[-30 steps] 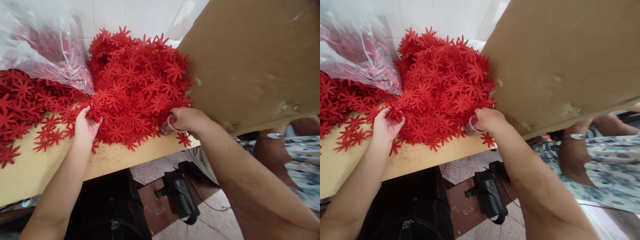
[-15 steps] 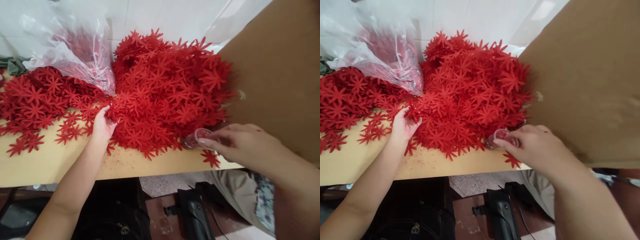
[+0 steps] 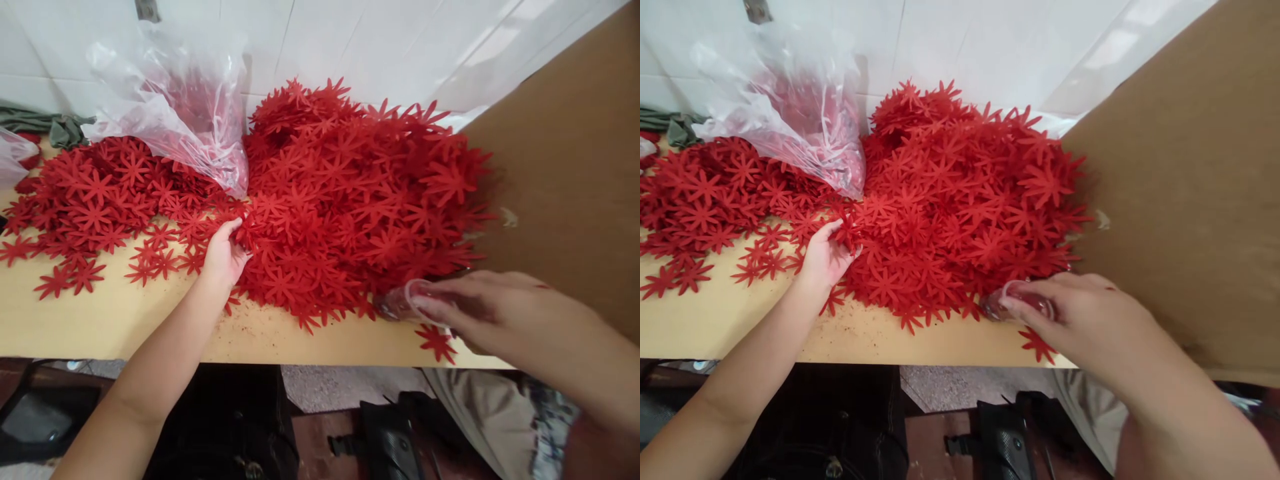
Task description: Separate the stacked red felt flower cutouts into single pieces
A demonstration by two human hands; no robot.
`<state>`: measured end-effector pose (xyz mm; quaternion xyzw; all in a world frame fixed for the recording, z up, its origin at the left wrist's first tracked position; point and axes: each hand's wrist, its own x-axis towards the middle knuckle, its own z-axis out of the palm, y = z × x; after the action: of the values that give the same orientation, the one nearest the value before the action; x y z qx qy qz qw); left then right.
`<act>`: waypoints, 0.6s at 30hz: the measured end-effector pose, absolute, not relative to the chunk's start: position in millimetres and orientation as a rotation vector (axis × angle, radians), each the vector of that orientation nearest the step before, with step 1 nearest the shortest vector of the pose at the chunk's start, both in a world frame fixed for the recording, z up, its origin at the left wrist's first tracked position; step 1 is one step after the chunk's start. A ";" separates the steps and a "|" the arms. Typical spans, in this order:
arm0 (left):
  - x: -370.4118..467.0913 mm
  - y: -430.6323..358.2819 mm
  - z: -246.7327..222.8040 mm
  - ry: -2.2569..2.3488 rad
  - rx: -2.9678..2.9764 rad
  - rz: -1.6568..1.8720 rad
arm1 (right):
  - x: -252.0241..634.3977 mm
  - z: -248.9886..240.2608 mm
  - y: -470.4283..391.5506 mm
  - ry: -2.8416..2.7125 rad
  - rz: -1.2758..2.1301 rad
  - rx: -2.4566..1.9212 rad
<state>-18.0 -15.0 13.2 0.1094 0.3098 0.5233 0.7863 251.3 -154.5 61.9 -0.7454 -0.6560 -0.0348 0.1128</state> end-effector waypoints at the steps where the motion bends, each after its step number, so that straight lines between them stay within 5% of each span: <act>1: -17.4 -16.8 14.2 0.651 0.270 1.114 | 238.2 69.8 -150.5 -1.976 -0.014 -2.081; 11: -10.8 -28.7 15.2 0.526 0.481 0.996 | 107.3 35.1 -49.4 -1.719 0.437 -1.553; 18: -8.8 -31.6 17.2 0.501 0.437 0.879 | 107.2 31.8 -39.3 -1.505 0.333 -1.584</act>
<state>-8.8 -31.6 17.2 0.2076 0.2380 0.4175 0.8520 107.2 -39.3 31.8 -0.6403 -0.6084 0.1347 0.4491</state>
